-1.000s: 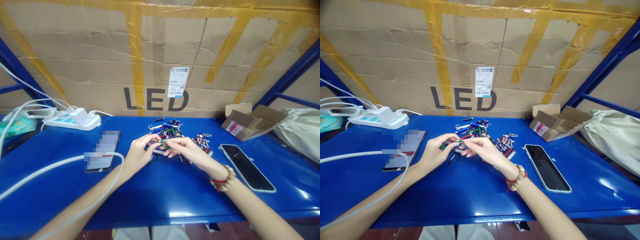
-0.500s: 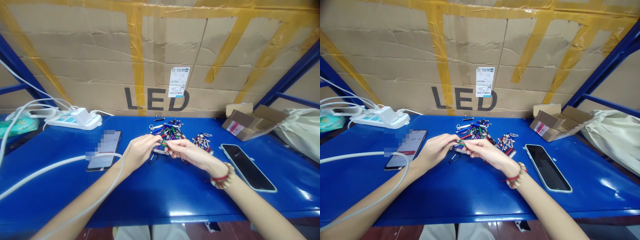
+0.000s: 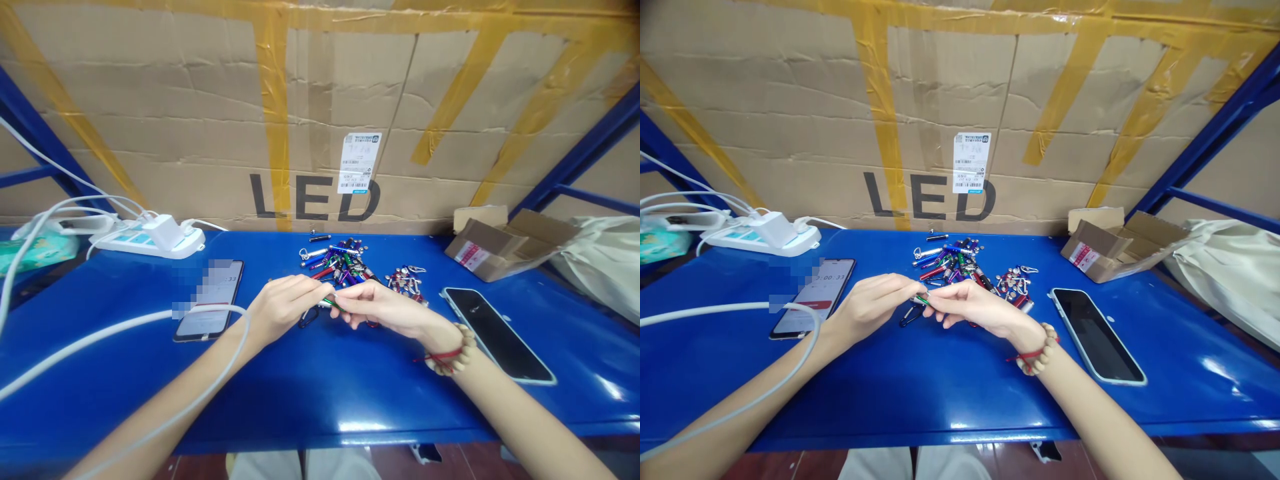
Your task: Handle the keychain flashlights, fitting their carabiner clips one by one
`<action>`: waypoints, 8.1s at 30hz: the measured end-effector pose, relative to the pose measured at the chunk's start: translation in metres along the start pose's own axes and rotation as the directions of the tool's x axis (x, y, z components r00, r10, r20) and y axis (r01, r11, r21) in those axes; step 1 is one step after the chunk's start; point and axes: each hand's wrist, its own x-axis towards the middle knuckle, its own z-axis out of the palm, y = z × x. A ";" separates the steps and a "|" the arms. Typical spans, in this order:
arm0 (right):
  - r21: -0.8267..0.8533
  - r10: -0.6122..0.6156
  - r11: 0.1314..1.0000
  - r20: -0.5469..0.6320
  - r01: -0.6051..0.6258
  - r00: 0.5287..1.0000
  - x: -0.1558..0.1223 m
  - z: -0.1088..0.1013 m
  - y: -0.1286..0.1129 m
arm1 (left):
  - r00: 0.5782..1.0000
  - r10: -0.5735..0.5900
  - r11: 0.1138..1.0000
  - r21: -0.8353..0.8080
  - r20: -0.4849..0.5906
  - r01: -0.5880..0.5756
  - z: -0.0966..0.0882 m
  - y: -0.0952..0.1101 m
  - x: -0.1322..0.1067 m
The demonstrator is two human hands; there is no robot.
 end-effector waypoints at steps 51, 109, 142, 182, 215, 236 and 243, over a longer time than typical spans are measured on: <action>-0.613 -0.436 0.759 -0.228 0.220 0.871 0.009 0.011 0.016 | 0.992 -0.070 0.997 -0.009 0.109 0.071 0.007 0.001 -0.002; -0.036 -0.190 0.980 -0.443 0.195 0.876 0.008 0.012 0.009 | 0.285 -0.852 -0.090 -0.659 0.440 0.747 0.006 0.018 0.022; -0.884 -0.748 0.371 -0.103 0.284 0.656 0.011 0.010 0.025 | 0.144 -0.850 -0.274 -0.660 0.506 0.700 0.004 0.017 0.022; -0.823 -0.586 0.546 -0.241 0.157 0.774 0.009 0.009 0.018 | 0.216 -0.861 -0.147 -0.631 0.461 0.762 0.010 0.017 0.018; -0.930 -0.603 0.310 -0.032 0.198 0.797 0.008 0.000 0.020 | 0.281 -0.844 0.031 -0.482 0.456 0.876 0.013 0.015 0.011; -0.943 -0.742 0.218 0.008 0.252 0.671 0.014 0.009 0.033 | 0.337 -0.826 0.064 -0.520 0.451 0.852 0.015 0.017 0.007; -0.912 -0.773 0.272 -0.018 0.306 0.634 0.014 0.007 0.031 | 0.345 -0.817 0.068 -0.516 0.462 0.854 0.016 0.017 0.007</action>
